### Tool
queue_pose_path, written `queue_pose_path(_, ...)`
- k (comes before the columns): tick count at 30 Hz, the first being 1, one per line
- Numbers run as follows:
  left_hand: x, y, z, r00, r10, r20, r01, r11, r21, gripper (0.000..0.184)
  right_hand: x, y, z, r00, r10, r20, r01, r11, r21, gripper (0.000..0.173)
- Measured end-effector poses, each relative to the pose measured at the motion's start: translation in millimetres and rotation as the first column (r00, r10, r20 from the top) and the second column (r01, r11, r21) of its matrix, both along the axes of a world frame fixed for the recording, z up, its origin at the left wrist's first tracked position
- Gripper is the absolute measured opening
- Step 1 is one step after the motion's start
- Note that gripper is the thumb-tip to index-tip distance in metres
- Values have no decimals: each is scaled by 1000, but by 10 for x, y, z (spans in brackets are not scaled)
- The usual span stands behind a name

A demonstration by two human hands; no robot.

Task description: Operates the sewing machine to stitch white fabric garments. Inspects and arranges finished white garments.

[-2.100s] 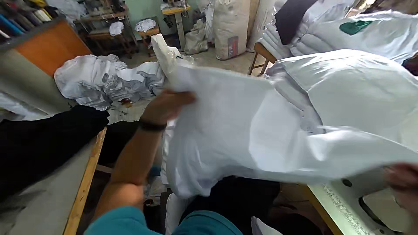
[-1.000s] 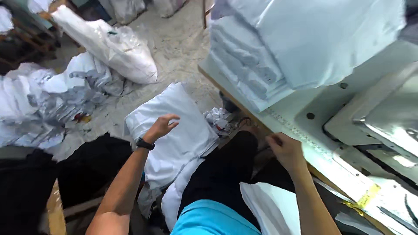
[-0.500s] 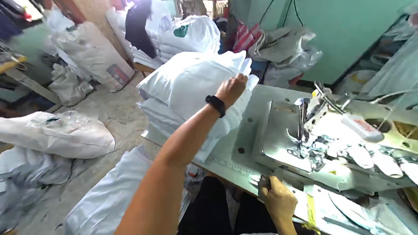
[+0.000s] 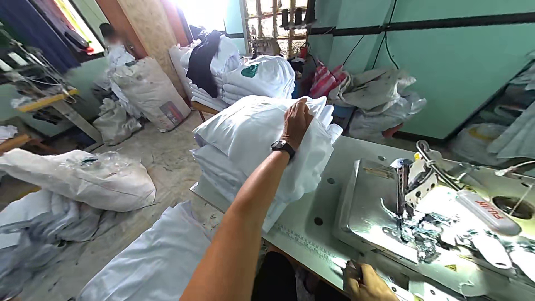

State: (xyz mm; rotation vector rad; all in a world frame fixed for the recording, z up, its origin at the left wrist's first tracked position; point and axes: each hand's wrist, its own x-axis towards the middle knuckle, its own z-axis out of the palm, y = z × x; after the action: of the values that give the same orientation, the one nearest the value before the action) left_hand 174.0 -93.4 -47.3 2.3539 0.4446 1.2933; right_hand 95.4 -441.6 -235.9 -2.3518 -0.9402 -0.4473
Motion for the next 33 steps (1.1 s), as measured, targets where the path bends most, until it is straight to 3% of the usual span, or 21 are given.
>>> queue_pose_path(2,-391,127,101,995,86,42,-82,992,-91,30,-7,-25,0,1000,-4,-21,4,1000,1,21)
queue_pose_path(4,-1215,440,69,937,335,95,-297,911,-285,45,-24,-16,-1,1000,-11,-28,11,1000,-6,18)
queue_pose_path(5,-1770,652,-26,839,538,78,-485,806,-340,47,-35,-4,-4,1000,-17,-20,17,1000,-11,18)
queue_pose_path(7,-3096,888,-391,537,839,-87,-784,457,-421,49,-52,16,-1,1000,-30,0,30,999,-23,17)
queue_pose_path(9,-4254,808,-685,228,966,-124,-814,119,-569,47,-57,38,-6,999,-49,17,49,998,-32,16)
queue_pose_path(10,-4635,694,-731,103,992,-73,-762,32,-646,46,-58,46,-21,998,-58,33,59,998,-33,16)
queue_pose_path(12,-4968,462,-704,-2,991,135,-653,101,-751,40,-57,56,-52,995,-70,68,72,997,-27,15)
queue_pose_path(14,-4831,194,-666,160,974,158,-643,225,-732,44,-61,56,-65,994,-80,80,82,996,-21,17)
queue_pose_path(16,-4395,-161,-797,496,868,-18,-657,363,-661,43,-47,42,-54,995,-74,62,76,997,-33,18)
queue_pose_path(17,-4123,-433,-889,686,712,-147,-609,451,-653,37,-42,25,-17,998,-58,5,58,996,-65,18)
queue_pose_path(18,-3867,-781,-941,860,430,-275,-491,549,-676,28,-37,15,71,995,-34,-99,24,994,-107,17)
queue_pose_path(19,-3652,-1164,-925,935,28,-354,-300,599,-743,24,-34,11,203,976,-9,-217,-22,990,-140,19)
queue_pose_path(20,-3462,-1509,-901,855,-367,-367,-76,611,-788,22,-44,1,342,953,42,-300,-84,988,-130,22)
queue_pose_path(21,-3281,-1795,-887,706,-634,-316,165,581,-797,22,-80,-16,472,934,134,-331,-164,984,-64,24)
queue_pose_path(22,-3121,-2007,-862,588,-767,-257,366,536,-761,22,-141,-37,598,906,253,-340,-256,966,35,25)
queue_pose_path(23,-2999,-2143,-827,556,-803,-213,508,532,-677,23,-220,-68,723,827,396,-399,-360,918,163,28)
queue_pose_path(24,-2910,-2216,-775,586,-791,-174,585,562,-585,24,-321,-108,823,661,545,-515,-433,838,331,32)
queue_pose_path(26,-2790,-2240,-668,627,-777,-53,651,561,-511,36,-561,-154,945,197,731,-653,-305,679,668,19)
queue_pose_path(27,-2754,-2220,-638,620,-785,-3,678,537,-502,45,-644,-166,1002,66,757,-651,-172,651,740,6)
queue_pose_path(29,-2756,-2165,-651,600,-800,11,701,520,-488,52,-686,-218,1090,65,770,-635,41,633,773,15)
queue_pose_path(33,-2931,-1983,-868,699,-713,-62,583,618,-528,22,-335,-468,1192,301,734,-609,320,524,790,25)
